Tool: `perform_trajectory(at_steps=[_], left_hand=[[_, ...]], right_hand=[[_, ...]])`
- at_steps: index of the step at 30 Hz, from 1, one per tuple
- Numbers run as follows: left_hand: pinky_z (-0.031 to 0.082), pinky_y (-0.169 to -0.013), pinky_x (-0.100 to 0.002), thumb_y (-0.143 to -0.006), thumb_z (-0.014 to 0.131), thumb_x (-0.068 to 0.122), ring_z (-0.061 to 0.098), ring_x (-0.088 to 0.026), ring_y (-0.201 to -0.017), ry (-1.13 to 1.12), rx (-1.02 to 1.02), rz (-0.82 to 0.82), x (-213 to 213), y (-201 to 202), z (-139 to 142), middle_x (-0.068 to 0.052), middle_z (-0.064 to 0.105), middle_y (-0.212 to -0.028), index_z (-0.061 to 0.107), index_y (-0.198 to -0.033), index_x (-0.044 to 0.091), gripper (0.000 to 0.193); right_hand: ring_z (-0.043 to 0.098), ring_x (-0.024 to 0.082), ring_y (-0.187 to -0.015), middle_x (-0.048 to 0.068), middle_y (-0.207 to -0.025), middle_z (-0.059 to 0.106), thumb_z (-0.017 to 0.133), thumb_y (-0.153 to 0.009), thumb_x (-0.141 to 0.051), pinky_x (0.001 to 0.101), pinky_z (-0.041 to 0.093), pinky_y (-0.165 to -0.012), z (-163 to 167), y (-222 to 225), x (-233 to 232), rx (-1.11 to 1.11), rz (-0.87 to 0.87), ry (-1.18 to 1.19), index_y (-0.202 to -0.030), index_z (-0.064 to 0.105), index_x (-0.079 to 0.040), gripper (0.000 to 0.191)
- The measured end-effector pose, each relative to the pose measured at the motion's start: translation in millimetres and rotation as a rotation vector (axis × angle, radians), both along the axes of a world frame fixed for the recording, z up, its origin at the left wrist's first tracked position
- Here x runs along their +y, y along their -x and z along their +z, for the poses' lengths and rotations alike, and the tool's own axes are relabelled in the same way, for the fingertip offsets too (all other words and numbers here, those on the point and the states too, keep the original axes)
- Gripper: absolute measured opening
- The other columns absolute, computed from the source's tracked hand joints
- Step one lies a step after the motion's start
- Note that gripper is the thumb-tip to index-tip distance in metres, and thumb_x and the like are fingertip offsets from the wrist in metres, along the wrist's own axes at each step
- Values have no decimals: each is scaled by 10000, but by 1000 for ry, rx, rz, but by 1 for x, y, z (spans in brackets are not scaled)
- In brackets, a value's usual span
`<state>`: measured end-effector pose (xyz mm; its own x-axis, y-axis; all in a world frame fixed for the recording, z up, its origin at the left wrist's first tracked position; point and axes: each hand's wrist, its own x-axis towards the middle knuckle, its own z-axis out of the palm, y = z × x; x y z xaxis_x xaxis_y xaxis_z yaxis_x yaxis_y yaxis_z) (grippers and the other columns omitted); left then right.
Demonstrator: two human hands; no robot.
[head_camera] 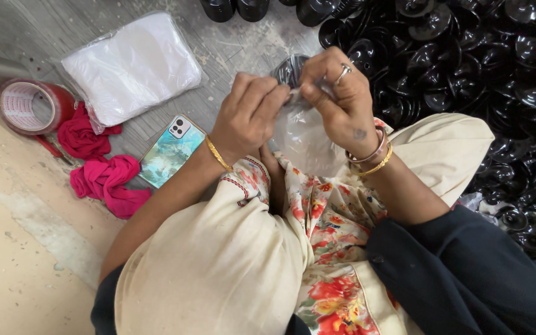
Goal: The person sits on the floor and packs black plastic parts one at a time into small clear plastic bags, twisting the bag closed and setting filled bags aside. They repeatedly reach for a new part from the pile and a fresh bag to continue packing.
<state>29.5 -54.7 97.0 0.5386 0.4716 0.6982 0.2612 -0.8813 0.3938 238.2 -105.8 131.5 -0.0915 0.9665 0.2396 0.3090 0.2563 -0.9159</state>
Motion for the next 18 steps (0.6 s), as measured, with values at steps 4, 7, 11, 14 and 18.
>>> perform_trajectory(at_steps=[4, 7, 11, 14, 18], left_hand=[[545, -840, -405, -808, 740, -83, 571, -326, -979, 87, -19, 19, 2, -2, 4, -125, 578, -1116, 652, -1216, -21, 422], [529, -843, -413, -845, 747, -91, 573, -323, -984, 75, -41, 45, 1, 0, 6, -123, 575, -1117, 645, -1218, -23, 393], [531, -851, -415, -872, 745, -79, 572, -325, -987, 70, -41, 24, 0, 0, 6, -123, 578, -1127, 631, -1222, -29, 371], [541, -868, -411, -855, 731, -79, 565, -329, -998, 54, -21, 7, 0, -2, 6, -128, 574, -1139, 628, -1212, -28, 375], [551, -861, -392, -793, 680, -120, 566, -330, -1025, 88, 38, 20, 0, -3, 6, -130, 568, -1144, 633, -1188, -22, 410]], right_hand=[[474, 39, -875, 29, -1056, 610, 592, -1150, -43, 209, 428, -860, 1, 2, 2, 437, 26, 250, -1093, 559, -27, 68], [569, 57, -1042, 23, -1171, 619, 601, -1116, -19, 223, 488, -968, 9, 0, 4, 451, 126, 259, -1215, 526, -45, 126], [564, 63, -964, -5, -1026, 600, 697, -930, 36, 225, 487, -886, 14, 1, 6, 254, 58, 262, -1141, 578, -22, 249], [607, 124, -879, 40, -992, 621, 680, -961, 138, 247, 503, -799, 10, 1, 7, 111, -16, 102, -1017, 661, 3, 148], [647, 207, -811, 100, -952, 628, 590, -795, 224, 258, 512, -697, 2, -7, 8, -220, -180, -198, -947, 599, 14, 260]])
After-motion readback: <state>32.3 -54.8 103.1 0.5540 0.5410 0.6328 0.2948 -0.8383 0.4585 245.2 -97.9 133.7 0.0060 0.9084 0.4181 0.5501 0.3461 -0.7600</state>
